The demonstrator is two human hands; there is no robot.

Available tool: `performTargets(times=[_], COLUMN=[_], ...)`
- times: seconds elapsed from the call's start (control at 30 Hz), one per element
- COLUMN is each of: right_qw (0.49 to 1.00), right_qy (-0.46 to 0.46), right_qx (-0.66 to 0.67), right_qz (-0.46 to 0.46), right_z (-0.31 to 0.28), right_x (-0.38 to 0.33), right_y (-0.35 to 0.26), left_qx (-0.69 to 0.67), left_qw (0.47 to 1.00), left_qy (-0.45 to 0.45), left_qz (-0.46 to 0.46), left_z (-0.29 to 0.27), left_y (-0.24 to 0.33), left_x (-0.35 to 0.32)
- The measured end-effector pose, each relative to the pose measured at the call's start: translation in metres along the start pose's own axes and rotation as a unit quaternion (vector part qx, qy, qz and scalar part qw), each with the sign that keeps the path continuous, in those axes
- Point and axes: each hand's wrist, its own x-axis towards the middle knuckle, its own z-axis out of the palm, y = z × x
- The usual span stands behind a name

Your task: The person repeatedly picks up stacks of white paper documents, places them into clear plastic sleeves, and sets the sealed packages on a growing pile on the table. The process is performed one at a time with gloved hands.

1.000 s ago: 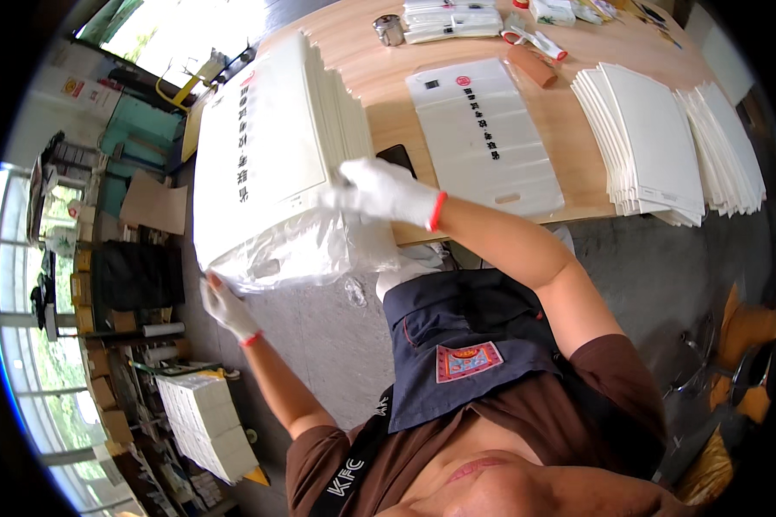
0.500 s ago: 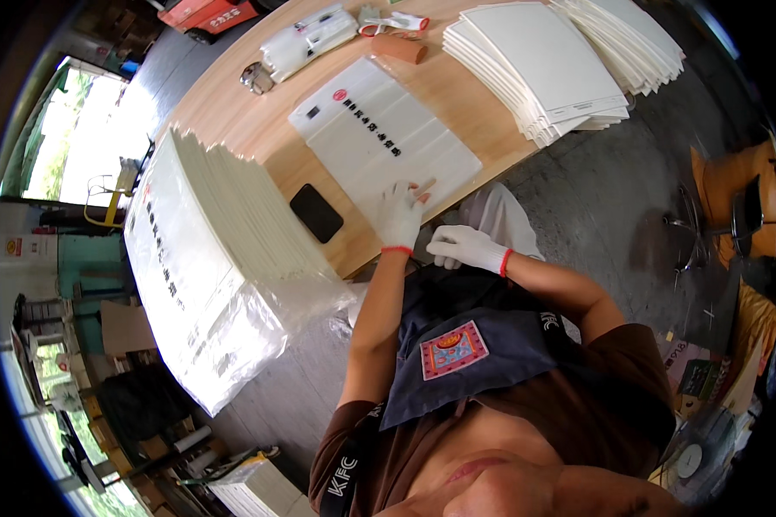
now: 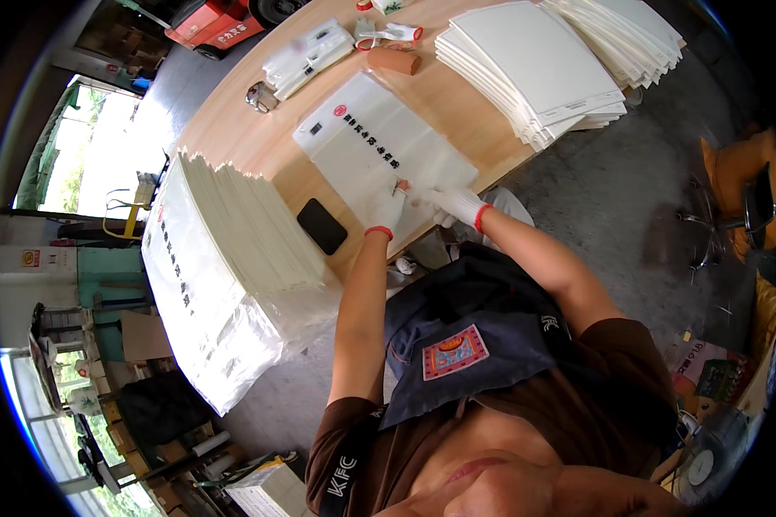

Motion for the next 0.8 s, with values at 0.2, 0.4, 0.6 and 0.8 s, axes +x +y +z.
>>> performTargets(times=[0.2, 0.4, 0.6, 0.8], right_qw=[0.985, 0.985, 0.904, 0.969], right_qy=[0.057, 0.089, 0.222, 0.137], right_qx=[-0.045, -0.033, -0.323, -0.198], right_qz=[-0.158, -0.146, -0.172, -0.056], right_z=[0.003, 0.004, -0.049, -0.059], right_x=[0.062, 0.016, 0.048, -0.008], right_y=[0.020, -0.016, 0.052, 0.005], left_qx=[-0.170, -0.165, -0.570, -0.387], left_qw=[0.982, 0.985, 0.810, 0.913], left_qy=[-0.033, -0.032, 0.091, 0.054], left_qz=[0.071, 0.038, 0.105, 0.115], left_z=[0.001, -0.003, -0.049, -0.061], left_y=[-0.012, -0.005, 0.030, 0.078], left_x=[0.014, 0.016, 0.020, 0.003])
